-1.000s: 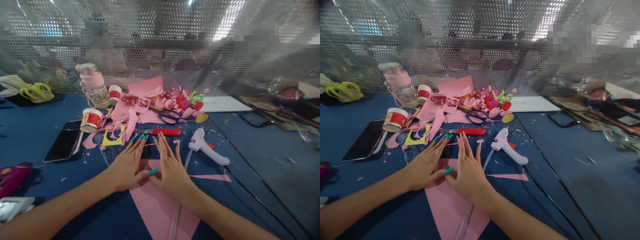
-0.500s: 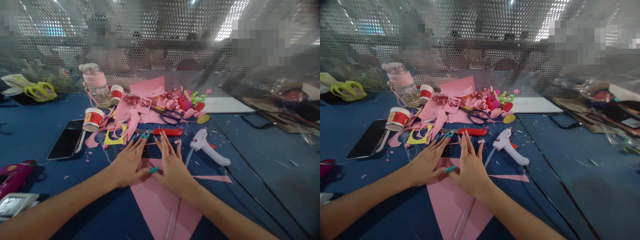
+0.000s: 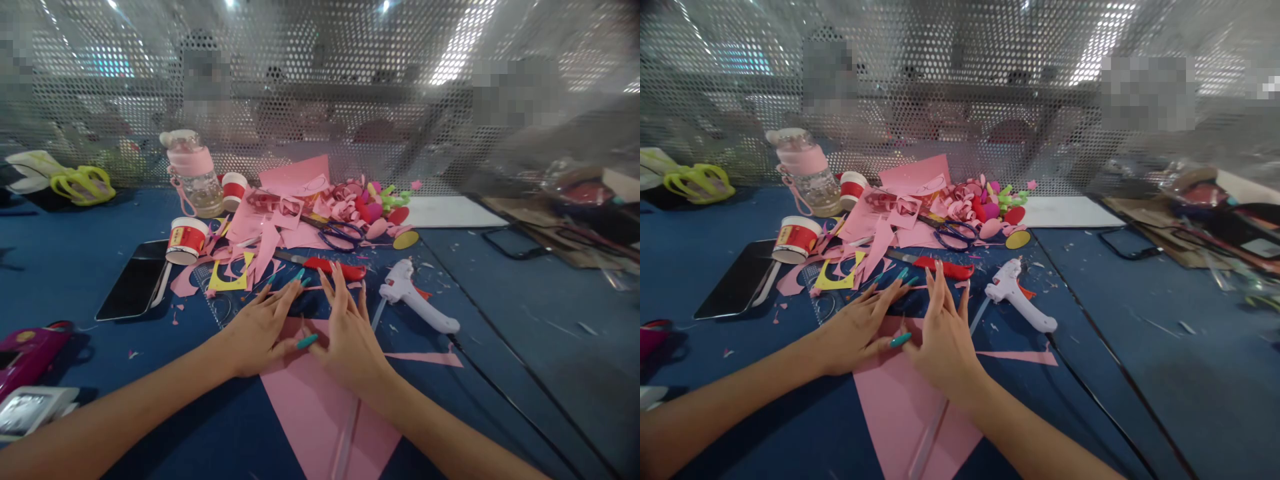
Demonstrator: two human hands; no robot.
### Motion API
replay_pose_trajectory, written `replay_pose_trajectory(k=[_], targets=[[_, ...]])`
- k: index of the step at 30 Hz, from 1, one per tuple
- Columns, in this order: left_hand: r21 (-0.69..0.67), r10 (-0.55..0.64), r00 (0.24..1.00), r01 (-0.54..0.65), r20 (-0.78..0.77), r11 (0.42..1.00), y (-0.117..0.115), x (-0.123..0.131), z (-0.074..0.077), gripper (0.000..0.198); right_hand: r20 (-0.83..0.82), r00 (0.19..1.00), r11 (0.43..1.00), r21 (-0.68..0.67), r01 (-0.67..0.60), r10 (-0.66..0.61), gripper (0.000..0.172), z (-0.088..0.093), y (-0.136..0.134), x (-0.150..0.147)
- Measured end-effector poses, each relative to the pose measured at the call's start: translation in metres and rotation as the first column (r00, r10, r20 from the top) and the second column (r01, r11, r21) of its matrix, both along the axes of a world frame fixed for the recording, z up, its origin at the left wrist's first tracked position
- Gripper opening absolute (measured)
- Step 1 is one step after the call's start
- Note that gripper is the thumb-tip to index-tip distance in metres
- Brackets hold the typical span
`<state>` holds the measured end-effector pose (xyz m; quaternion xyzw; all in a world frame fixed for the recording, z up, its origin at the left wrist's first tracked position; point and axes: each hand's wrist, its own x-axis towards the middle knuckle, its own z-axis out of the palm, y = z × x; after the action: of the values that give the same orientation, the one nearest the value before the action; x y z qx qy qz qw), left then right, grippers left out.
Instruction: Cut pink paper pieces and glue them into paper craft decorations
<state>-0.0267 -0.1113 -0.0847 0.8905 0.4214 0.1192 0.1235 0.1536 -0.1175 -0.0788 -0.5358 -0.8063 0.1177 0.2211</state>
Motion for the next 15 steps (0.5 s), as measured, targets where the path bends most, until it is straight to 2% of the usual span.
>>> replay_pose_trajectory(k=[10, 15], targets=[[-0.003, -0.015, 0.998, 0.016, 0.058, 1.0, 0.0011, -0.0005, 0.0003, 0.075, -0.02, 1.0, 1.0, -0.011, 0.004, -0.004, 0.094, -0.0025, 0.0014, 0.0023], [-0.009, -0.043, 0.997, 0.043, 0.062, 0.999, 0.0023, -0.0028, -0.0023, 0.075, -0.062, 0.998, 0.998, 0.054, 0.034, -0.031, 0.086, -0.0003, 0.0028, 0.0021]])
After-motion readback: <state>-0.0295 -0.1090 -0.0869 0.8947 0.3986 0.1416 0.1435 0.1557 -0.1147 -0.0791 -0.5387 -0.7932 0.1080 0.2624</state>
